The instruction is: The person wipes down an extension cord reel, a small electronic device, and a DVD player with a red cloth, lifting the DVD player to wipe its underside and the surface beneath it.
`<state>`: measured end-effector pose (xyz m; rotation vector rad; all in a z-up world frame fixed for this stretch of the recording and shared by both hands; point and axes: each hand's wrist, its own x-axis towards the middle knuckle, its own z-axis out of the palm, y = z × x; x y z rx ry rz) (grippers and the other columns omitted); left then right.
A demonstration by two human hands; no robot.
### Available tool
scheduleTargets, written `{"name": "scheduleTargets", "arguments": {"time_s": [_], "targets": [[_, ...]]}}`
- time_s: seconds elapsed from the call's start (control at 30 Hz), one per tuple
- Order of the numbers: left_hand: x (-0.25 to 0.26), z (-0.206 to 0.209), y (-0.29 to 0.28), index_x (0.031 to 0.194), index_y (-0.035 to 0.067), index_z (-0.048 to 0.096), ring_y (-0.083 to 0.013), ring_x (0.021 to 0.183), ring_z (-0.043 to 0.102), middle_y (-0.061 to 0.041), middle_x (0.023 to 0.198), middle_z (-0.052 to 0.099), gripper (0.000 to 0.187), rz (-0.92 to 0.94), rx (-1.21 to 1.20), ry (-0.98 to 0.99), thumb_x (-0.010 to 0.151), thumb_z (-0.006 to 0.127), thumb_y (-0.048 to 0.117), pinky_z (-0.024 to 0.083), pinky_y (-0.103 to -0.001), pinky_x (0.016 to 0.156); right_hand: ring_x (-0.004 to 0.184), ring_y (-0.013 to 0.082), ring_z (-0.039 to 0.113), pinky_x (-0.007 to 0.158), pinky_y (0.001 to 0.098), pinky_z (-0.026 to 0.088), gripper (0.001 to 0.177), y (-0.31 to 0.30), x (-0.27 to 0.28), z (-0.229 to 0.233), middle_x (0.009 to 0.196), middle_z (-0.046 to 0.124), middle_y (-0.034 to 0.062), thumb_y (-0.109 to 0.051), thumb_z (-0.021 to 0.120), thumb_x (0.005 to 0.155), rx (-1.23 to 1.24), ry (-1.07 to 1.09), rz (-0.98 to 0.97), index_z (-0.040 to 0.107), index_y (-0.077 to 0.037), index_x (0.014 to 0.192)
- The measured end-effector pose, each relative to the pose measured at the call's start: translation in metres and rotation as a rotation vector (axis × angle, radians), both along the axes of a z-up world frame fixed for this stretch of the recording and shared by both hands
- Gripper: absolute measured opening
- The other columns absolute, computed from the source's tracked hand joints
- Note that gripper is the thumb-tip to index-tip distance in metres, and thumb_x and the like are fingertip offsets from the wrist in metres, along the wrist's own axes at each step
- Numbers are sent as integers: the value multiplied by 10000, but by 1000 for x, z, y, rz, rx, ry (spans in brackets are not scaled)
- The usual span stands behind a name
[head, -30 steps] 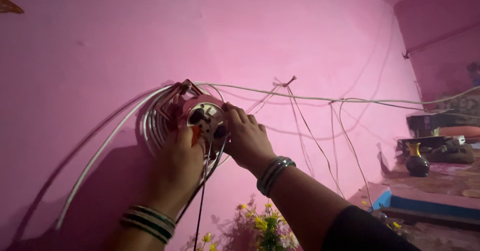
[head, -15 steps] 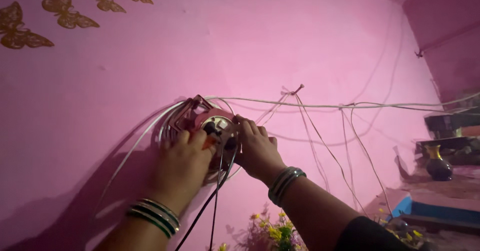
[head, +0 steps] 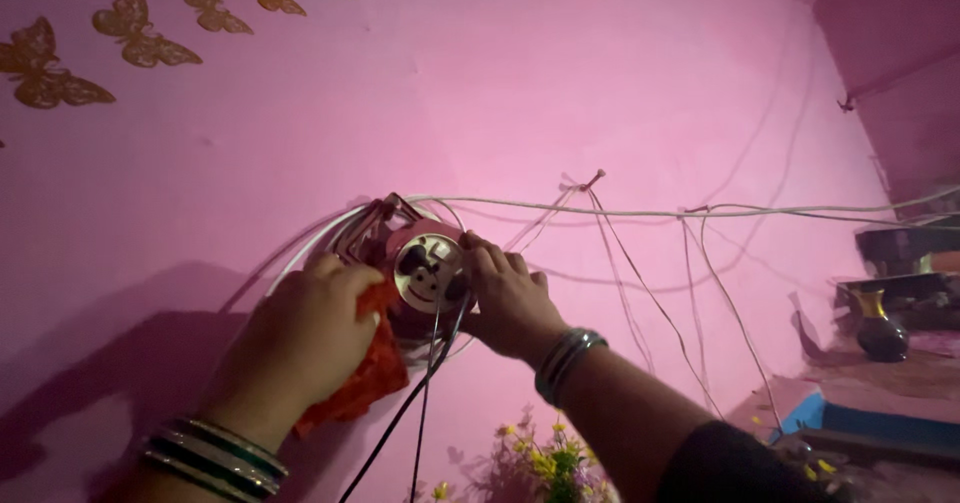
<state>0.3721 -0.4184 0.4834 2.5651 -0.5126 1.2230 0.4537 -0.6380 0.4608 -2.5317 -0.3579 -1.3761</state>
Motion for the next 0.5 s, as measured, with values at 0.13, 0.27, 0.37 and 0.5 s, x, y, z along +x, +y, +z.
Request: {"name": "scheduleTargets", "arguments": {"time_s": [0.13,0.27,0.37,0.5], "targets": [[1,8,-1,1155,136,686,-285,1066,693,-97,1191,693,271,-85,-99,-124,893,655,200,555,-440,949,1428,325,373,1061,631,353,721,-15,-8,13,1604,374,28,-164,765,803,-102,-2,104,437,-157,1445],[2,14,-18,1142,114,649,-320,1091,680,-146,1204,679,279,-244,-94,-363,863,659,102,548,-444,962,1213,264,610,973,501,529,318,-7,-30,25,1298,659,54,-233,680,938,146,-39,188,629,-141,1238],[-7,14,-38,1306,52,528,-405,1135,632,-260,1262,561,567,-394,-85,-796,755,641,-20,558,-429,955,1012,233,701,840,388,621,322,22,-54,29,1166,688,119,-270,619,1009,556,-164,695,596,-51,1243],[-13,25,-50,1521,147,408,-372,1112,652,-232,1333,526,778,-610,-82,-456,807,655,-39,575,-406,873,949,235,680,769,371,618,352,41,-92,24,1096,659,145,-185,565,992,881,128,1215,490,-21,1294]]}}
